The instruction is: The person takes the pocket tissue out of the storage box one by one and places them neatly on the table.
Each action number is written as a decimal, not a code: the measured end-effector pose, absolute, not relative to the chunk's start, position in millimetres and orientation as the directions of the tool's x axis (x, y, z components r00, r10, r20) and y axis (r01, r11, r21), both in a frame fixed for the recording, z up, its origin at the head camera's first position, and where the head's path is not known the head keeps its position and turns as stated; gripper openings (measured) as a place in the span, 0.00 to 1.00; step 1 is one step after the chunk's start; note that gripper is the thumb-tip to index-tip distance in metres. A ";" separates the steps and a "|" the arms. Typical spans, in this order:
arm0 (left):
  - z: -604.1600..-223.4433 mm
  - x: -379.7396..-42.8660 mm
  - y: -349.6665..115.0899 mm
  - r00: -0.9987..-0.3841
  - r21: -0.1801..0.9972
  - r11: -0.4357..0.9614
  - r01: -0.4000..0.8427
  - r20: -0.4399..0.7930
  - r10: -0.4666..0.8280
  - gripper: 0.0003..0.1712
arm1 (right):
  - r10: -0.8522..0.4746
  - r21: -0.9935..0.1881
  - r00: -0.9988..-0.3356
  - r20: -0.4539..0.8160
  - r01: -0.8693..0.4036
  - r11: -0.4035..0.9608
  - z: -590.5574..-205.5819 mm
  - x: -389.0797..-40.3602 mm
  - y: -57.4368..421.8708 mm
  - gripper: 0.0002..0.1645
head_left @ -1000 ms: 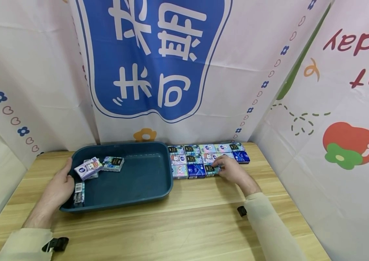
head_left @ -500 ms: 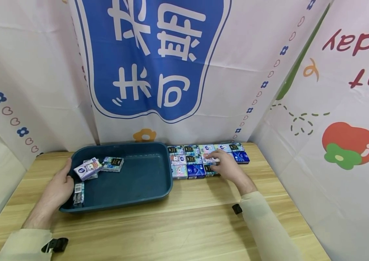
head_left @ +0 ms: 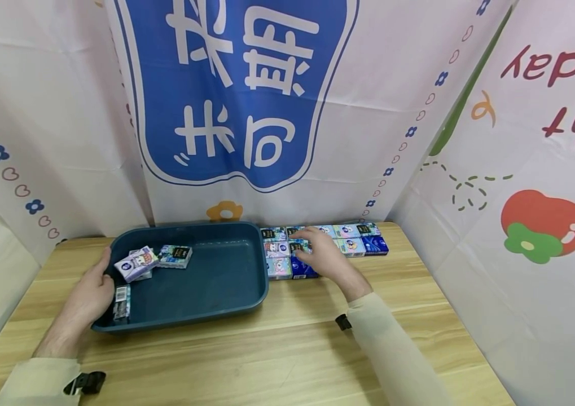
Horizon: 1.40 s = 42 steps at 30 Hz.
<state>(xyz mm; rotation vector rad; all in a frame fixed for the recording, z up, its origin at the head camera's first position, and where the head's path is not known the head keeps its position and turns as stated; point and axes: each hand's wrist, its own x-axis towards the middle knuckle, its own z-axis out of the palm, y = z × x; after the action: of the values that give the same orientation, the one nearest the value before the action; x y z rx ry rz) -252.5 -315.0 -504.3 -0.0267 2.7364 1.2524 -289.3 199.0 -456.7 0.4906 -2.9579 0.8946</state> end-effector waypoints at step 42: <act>-504.5 -253.5 -313.4 -0.994 0.723 0.688 -0.063 -0.106 0.021 0.37 | -0.478 -0.375 -0.872 0.106 -0.480 0.793 -468.9 -286.2 -2.3 0.31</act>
<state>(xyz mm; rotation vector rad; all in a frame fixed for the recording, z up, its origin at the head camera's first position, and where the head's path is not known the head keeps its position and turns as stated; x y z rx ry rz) -253.5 -313.4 -504.5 -0.0348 2.7887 1.2005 -286.2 -2.3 -468.9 0.7932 -2.9688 0.6238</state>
